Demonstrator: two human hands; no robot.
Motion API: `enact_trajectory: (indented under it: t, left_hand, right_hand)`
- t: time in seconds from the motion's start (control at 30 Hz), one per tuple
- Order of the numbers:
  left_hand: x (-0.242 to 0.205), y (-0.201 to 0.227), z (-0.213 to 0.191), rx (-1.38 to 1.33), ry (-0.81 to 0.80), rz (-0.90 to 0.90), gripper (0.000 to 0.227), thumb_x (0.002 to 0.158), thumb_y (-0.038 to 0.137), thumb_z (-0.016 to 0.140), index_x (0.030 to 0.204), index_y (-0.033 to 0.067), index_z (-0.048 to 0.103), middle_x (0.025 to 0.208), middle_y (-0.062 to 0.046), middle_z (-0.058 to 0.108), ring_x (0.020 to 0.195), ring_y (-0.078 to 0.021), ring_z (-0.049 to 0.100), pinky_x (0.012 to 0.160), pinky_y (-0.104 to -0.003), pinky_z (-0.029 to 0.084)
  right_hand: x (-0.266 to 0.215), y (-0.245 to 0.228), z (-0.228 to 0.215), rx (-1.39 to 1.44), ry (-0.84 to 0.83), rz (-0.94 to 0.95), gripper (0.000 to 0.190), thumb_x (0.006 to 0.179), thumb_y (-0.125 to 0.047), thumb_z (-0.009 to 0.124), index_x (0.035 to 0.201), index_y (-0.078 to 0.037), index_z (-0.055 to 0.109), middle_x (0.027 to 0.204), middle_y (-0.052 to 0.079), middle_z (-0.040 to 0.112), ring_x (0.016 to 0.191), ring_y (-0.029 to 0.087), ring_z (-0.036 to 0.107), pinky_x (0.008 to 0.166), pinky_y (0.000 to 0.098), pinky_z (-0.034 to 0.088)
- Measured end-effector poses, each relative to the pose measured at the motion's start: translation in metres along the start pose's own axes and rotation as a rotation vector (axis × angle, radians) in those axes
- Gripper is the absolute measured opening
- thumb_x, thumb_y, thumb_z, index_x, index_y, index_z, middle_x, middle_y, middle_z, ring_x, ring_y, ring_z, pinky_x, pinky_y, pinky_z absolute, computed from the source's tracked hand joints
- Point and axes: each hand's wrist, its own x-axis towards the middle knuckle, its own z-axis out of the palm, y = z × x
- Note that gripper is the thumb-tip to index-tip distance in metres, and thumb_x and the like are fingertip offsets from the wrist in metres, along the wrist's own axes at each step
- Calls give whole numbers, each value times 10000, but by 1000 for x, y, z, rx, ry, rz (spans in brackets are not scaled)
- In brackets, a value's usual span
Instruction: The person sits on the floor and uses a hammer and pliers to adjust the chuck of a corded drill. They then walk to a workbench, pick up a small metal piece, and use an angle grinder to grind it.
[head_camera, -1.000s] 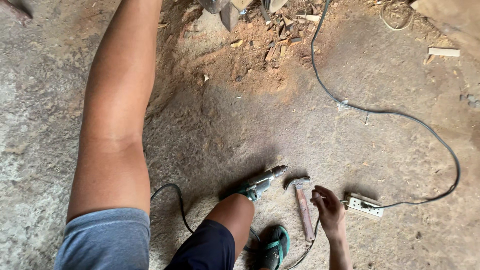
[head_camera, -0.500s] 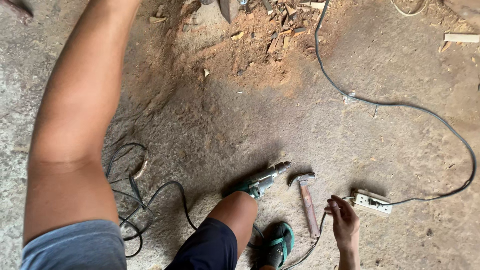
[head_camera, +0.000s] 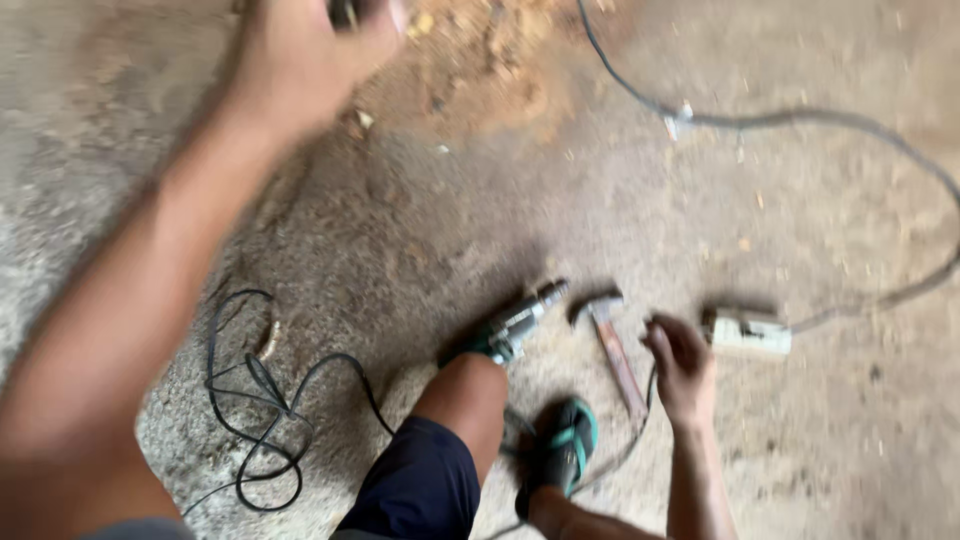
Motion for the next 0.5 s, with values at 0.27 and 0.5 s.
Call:
enact_trajectory:
  t: [0.27, 0.5]
  left_hand:
    - [-136, -32, 231, -1093, -565, -544, 135, 955, 136, 743, 1021, 29, 695, 682, 58, 511, 521, -8, 406, 459, -196, 311]
    - [-166, -48, 293, -1099, -682, -612, 142, 975, 165, 712, 1027, 35, 686, 710, 63, 533, 561, -10, 430, 495, -200, 347]
  right_hand:
    - [5, -69, 33, 248, -166, -114, 234, 1042, -47, 668, 1259, 36, 651, 1221, 113, 671, 1029, 155, 688, 909, 274, 573]
    - [2, -73, 22, 257, -172, -94, 289, 1042, -81, 675, 1315, 9, 648, 1199, 96, 669, 1032, 144, 676, 929, 273, 576]
